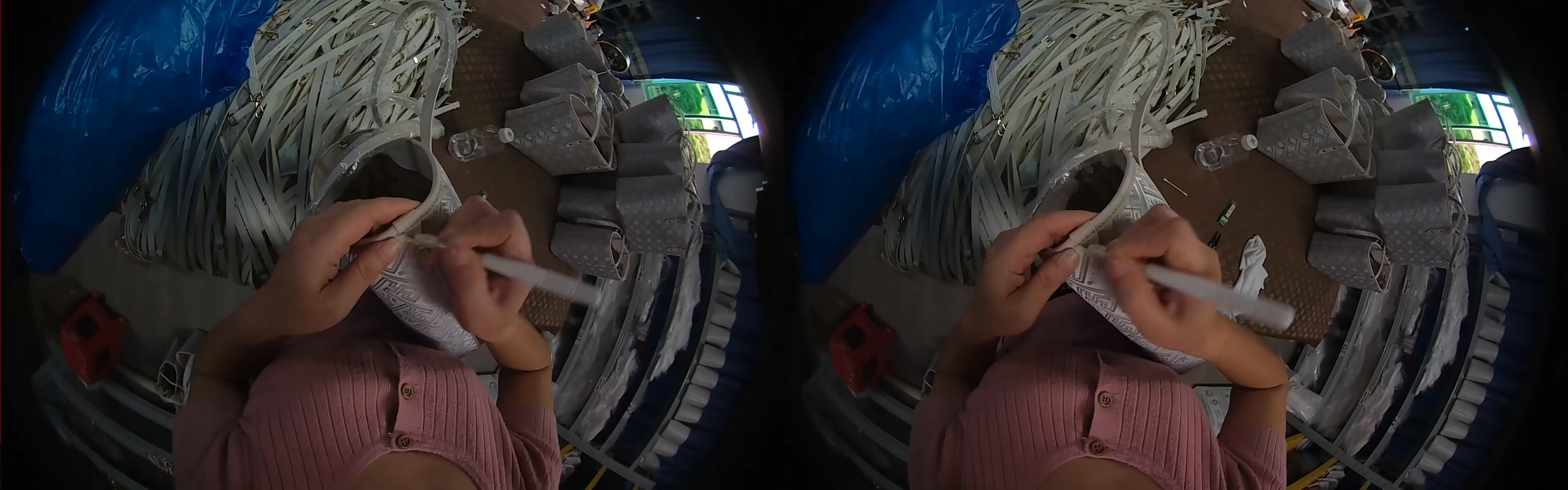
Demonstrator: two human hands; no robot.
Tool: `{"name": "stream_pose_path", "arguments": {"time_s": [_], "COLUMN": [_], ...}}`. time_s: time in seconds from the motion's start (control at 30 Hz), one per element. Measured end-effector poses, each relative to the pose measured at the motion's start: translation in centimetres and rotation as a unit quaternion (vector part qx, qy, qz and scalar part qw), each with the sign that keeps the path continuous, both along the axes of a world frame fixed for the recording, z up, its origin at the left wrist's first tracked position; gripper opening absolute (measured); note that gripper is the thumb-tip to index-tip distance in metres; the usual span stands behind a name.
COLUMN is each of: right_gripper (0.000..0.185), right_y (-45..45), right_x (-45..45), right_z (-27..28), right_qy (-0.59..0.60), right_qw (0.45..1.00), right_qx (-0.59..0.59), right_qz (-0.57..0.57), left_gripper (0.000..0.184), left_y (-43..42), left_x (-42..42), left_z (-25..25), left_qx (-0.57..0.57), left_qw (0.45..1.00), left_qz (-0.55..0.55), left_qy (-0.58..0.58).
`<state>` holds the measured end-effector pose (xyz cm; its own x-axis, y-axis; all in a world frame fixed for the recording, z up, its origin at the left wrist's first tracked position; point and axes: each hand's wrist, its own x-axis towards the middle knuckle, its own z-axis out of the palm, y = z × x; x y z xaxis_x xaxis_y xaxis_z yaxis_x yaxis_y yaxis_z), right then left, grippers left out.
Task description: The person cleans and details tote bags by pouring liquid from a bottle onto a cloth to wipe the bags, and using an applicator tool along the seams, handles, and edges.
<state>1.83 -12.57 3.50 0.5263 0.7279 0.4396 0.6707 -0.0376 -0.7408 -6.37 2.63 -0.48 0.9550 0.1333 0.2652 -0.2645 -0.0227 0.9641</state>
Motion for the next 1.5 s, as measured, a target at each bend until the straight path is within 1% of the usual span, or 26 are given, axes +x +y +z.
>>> {"name": "stream_pose_path", "arguments": {"time_s": [0.03, 0.07, 0.1, 0.23, 0.33, 0.4, 0.53, 0.6, 0.63, 0.67, 0.7, 0.77, 0.8, 0.83, 0.87, 0.9, 0.97, 1.0, 1.03, 1.13, 1.2, 1.33, 1.4, 1.43, 1.47, 1.5], "right_gripper": [0.008, 0.006, 0.005, 0.004, 0.003, 0.003, 0.003, 0.004, 0.004, 0.005, 0.005, 0.007, 0.01, 0.013, 0.018, 0.018, 0.02, 0.021, 0.021, 0.026, 0.029, 0.032, 0.028, 0.028, 0.027, 0.026], "right_y": [-0.2, -0.5, -0.6, -0.4, -0.3, -0.3, -0.3, -0.2, 0.0, 0.3, 0.6, 0.2, -0.3, -0.6, -0.6, -0.7, -0.7, -1.3, -1.2, -0.8, -0.7, -1.0, -1.4, -1.6, -1.8, -1.8], "right_x": [0.0, 0.1, 0.5, 0.3, 0.4, 0.5, 0.4, 0.3, 0.0, -0.5, -0.8, -0.4, 0.2, 0.5, 0.4, 0.4, 0.5, 1.1, 1.0, 0.7, 0.5, 0.3, 0.3, 0.8, 1.4, 1.7], "right_z": [-0.3, -0.4, -0.2, 0.1, 0.1, 0.1, 0.0, 0.3, 0.2, 0.0, -0.2, -0.4, 0.0, 0.2, -0.3, -0.1, 0.9, 0.5, 0.5, 0.4, 0.5, 0.6, 0.8, 0.9, 0.9, 0.9], "right_qy": [0.18, 0.354, 0.36, 0.365, 0.355, 0.352, 0.352, 0.142, 0.142, -0.087, -0.312, -0.31, -0.137, 0.042, 0.205, 0.204, 0.334, 0.323, 0.324, 0.288, 0.215, 0.213, 0.295, 0.295, 0.171, 0.043], "right_qw": [0.979, 0.918, 0.921, 0.921, 0.927, 0.928, 0.928, 0.989, 0.989, 0.996, 0.949, 0.95, 0.99, 0.997, 0.968, 0.968, 0.917, 0.929, 0.928, 0.946, 0.97, 0.971, 0.95, 0.95, 0.984, 0.999], "right_qx": [0.09, 0.176, 0.148, 0.135, 0.125, 0.123, 0.121, 0.036, 0.037, -0.003, -0.043, -0.027, 0.016, 0.06, 0.144, 0.145, 0.174, 0.164, 0.167, 0.099, 0.05, 0.04, 0.095, 0.094, 0.05, 0.006], "right_qz": [-0.017, -0.036, -0.017, -0.009, -0.008, -0.003, -0.018, -0.027, -0.028, -0.026, -0.024, -0.029, -0.018, -0.006, -0.018, -0.019, -0.134, -0.082, -0.082, -0.107, -0.101, -0.097, -0.037, -0.034, -0.011, 0.014], "left_gripper": [0.03, 0.029, 0.029, 0.029, 0.028, 0.028, 0.027, 0.027, 0.027, 0.027, 0.027, 0.028, 0.028, 0.028, 0.028, 0.029, 0.029, 0.03, 0.03, 0.031, 0.032, 0.032, 0.032, 0.032, 0.032, 0.032], "left_y": [0.1, 0.1, 0.0, -0.1, 0.0, -0.1, 0.0, 0.0, -0.1, -0.1, -0.1, 0.2, 0.2, 0.2, 0.2, 0.1, 0.3, 0.4, 0.4, 0.3, 0.2, 0.0, -0.1, -0.1, 0.0, 0.0], "left_x": [-0.1, -0.1, -0.2, -0.2, 0.0, 0.3, 0.4, 0.5, 0.5, 0.6, 0.7, 0.7, 0.6, 0.6, 0.7, 0.7, 0.5, 0.4, 0.4, 0.4, 0.4, 0.3, 0.4, 0.4, 0.5, 0.5], "left_z": [0.0, 0.0, 0.0, 0.1, 0.1, -0.2, -0.1, 0.0, 0.0, 0.0, 0.0, -0.1, -0.2, -0.3, -0.5, -0.6, -0.3, -0.1, -0.2, -0.2, -0.1, 0.0, 0.1, 0.1, 0.1, 0.1], "left_qx": [0.0, -0.021, -0.042, -0.048, -0.009, 0.016, 0.033, 0.046, 0.046, 0.044, 0.043, 0.05, 0.054, 0.055, 0.052, 0.049, 0.046, 0.043, 0.046, 0.032, 0.005, -0.003, -0.007, -0.008, 0.001, 0.01], "left_qw": [1.0, 1.0, 0.998, 0.998, 0.999, 1.0, 0.999, 0.998, 0.998, 0.998, 0.999, 0.998, 0.998, 0.998, 0.998, 0.998, 0.999, 0.999, 0.998, 0.999, 0.999, 0.999, 0.999, 0.999, 0.999, 1.0], "left_qz": [-0.001, -0.011, -0.02, -0.013, -0.004, 0.019, 0.022, 0.028, 0.027, 0.029, 0.029, 0.018, 0.012, 0.009, 0.006, 0.003, -0.013, -0.028, -0.028, -0.03, -0.041, -0.033, -0.034, -0.031, -0.028, -0.025], "left_qy": [0.001, 0.017, 0.033, 0.045, 0.043, -0.013, -0.016, -0.02, -0.02, -0.016, -0.013, -0.016, -0.017, -0.018, -0.025, -0.032, -0.011, 0.013, 0.014, 0.002, 0.022, 0.035, 0.028, 0.028, 0.021, 0.014]}}
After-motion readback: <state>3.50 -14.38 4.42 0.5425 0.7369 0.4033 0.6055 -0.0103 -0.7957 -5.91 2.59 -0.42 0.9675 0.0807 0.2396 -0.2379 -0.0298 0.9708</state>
